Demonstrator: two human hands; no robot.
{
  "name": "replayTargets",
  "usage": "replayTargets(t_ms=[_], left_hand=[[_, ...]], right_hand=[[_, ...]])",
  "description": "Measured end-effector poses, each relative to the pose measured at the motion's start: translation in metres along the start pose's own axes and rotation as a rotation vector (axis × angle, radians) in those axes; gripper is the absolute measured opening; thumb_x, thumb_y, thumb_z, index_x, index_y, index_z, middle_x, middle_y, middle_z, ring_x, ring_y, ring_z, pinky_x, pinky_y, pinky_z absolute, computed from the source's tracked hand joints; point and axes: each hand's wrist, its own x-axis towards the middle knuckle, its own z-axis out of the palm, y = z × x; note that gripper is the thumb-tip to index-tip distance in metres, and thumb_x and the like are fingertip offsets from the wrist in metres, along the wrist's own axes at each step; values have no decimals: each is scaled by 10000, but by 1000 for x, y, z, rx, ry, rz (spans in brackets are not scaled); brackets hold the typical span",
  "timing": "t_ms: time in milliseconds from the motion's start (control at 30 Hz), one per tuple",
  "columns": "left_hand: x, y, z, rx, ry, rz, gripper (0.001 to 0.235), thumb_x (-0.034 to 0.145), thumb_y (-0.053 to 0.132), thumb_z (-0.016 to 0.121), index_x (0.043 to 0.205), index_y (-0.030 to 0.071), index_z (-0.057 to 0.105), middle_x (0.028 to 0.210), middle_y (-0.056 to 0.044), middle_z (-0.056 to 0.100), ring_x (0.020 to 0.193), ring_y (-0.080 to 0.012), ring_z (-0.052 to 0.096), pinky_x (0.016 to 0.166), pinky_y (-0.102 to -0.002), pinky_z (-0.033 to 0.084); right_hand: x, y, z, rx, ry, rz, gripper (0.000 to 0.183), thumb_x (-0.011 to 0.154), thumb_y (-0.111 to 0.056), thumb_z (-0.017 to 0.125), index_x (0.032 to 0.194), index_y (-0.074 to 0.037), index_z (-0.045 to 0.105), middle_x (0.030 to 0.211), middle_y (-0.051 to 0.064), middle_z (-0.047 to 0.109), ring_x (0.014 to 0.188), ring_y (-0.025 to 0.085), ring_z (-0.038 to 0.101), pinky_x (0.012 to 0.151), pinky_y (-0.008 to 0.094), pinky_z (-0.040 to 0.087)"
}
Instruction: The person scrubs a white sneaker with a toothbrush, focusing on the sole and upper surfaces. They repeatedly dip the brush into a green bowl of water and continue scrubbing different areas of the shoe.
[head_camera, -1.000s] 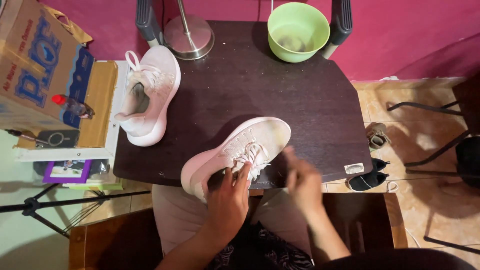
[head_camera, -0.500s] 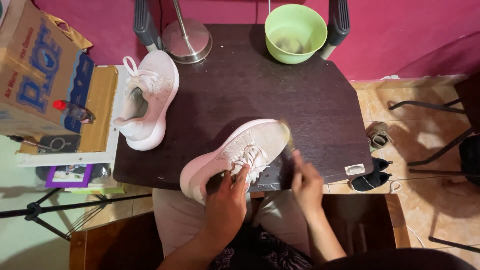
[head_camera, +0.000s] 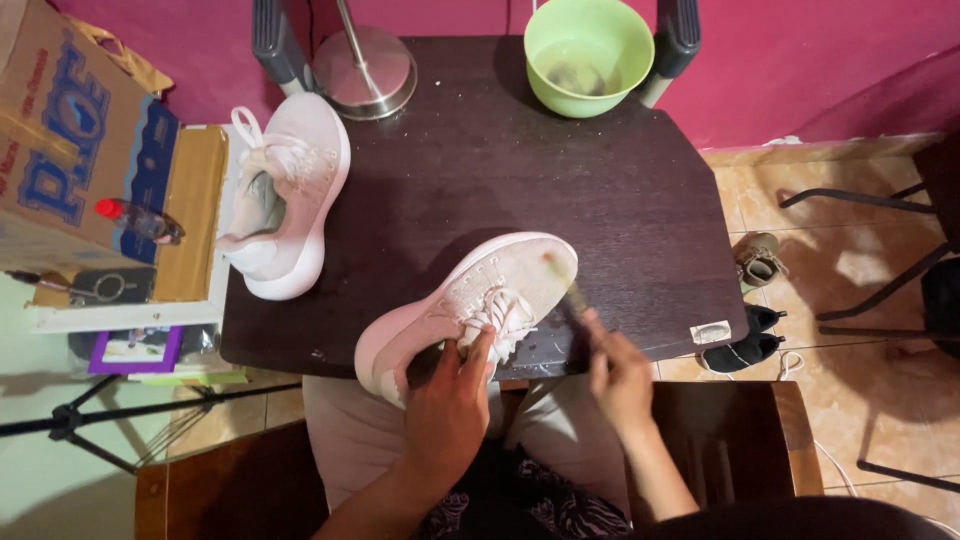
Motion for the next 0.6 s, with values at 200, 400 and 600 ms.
replayTargets(t_ms=[200, 400, 600], left_hand=[[-4, 1, 2, 55, -5, -36, 529, 930, 246, 678, 1442, 282, 547, 1090, -24, 647, 743, -272, 704, 842, -414, 464], [-3, -5, 4, 136, 34, 11, 522, 930, 268, 698, 1433, 281, 560, 1121, -25, 662, 707, -234, 692, 716, -363, 505], [-4, -10, 12, 31, 22, 2, 536, 927, 240, 712, 1441, 248, 564, 1195, -121, 672, 785, -300, 711, 620, -404, 570]], right_hand=[[-7, -28, -1, 86, -70, -57, 557, 916, 69, 486, 1405, -174, 595, 1192, 38, 771, 653, 106, 658, 610, 262, 547], [-23, -18, 9, 129, -102, -173, 525, 951, 56, 554, 1457, -81, 538, 721, -32, 369, 652, 130, 370, 579, 262, 342], [-27, -3, 9, 71, -109, -134, 548, 979, 24, 510, 1484, -188, 517, 671, -50, 456, 582, 111, 432, 528, 301, 375]])
